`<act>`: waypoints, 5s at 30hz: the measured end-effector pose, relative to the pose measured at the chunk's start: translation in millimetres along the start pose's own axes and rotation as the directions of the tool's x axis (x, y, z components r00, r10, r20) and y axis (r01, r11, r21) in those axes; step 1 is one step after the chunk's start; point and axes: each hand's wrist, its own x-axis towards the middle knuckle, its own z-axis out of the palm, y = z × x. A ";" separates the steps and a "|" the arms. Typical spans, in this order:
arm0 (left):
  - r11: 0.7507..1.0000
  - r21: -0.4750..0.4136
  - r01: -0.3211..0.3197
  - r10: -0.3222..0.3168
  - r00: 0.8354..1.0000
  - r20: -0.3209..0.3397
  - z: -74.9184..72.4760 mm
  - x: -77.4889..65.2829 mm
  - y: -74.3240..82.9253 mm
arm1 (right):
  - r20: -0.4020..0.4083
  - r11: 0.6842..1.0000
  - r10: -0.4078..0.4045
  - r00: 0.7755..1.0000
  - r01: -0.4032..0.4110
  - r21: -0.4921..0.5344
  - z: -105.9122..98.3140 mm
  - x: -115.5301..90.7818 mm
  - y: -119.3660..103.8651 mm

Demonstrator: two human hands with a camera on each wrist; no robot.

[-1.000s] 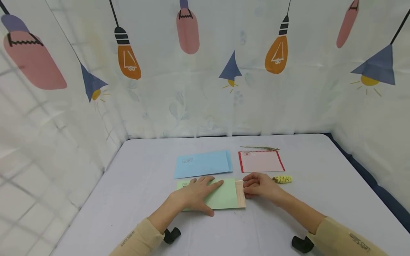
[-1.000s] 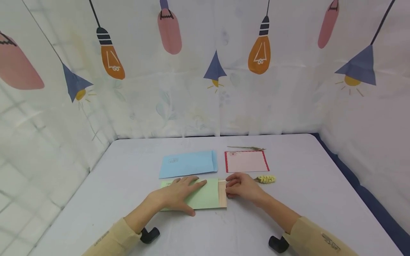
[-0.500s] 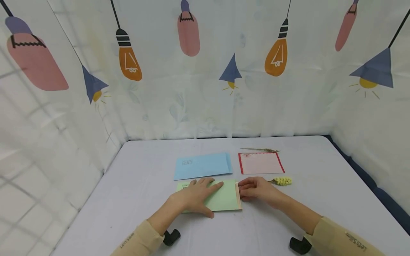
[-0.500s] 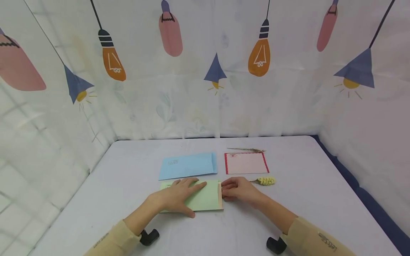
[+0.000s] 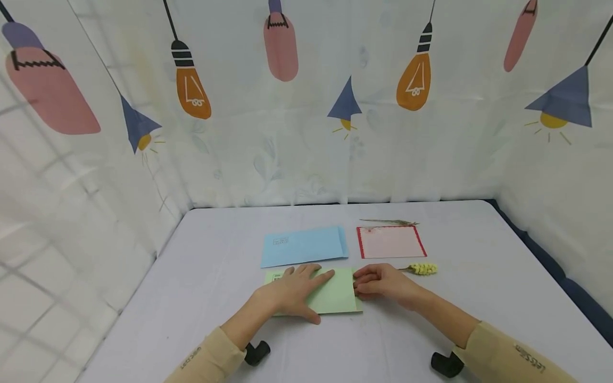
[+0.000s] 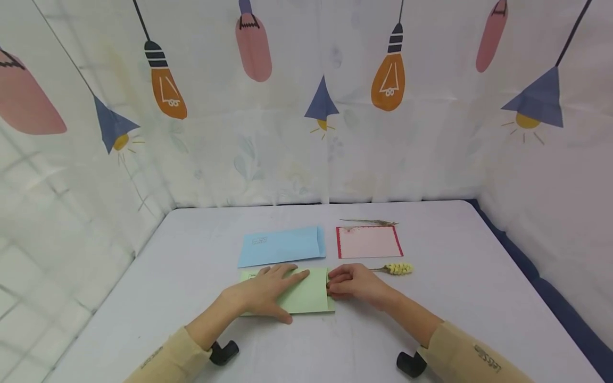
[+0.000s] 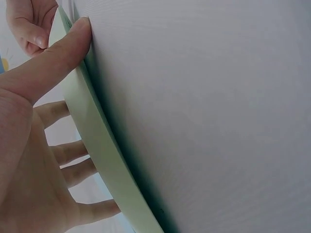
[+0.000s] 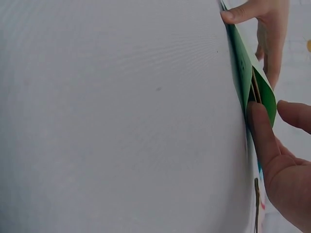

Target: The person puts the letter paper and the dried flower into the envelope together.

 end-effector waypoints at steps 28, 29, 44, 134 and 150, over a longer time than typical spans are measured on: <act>1.000 0.012 -0.028 0.028 0.999 -0.028 -1.1 0.7 -0.2 | -0.144 0.968 -0.092 0.985 0.055 -0.245 -64.6 -43.8 -13.1; 1.000 0.013 -0.028 0.029 0.999 -0.028 -1.2 0.5 -0.1 | -0.150 0.966 -0.097 0.984 0.056 -0.254 -68.5 -45.8 -13.9; 1.000 0.007 -0.024 0.024 1.000 -0.020 -0.7 -0.8 1.0 | -0.322 0.901 -0.149 0.935 -0.006 -0.434 -101.9 -64.8 -8.2; 1.000 0.006 -0.026 0.026 1.000 -0.010 -3.8 -1.1 1.0 | -0.167 0.945 -0.023 0.986 -0.033 -0.325 -139.9 -63.9 0.2; 1.000 0.011 -0.029 0.029 1.000 -0.009 -5.1 -1.9 1.4 | 0.000 0.941 -0.044 0.999 0.041 -0.335 -131.9 -58.2 2.1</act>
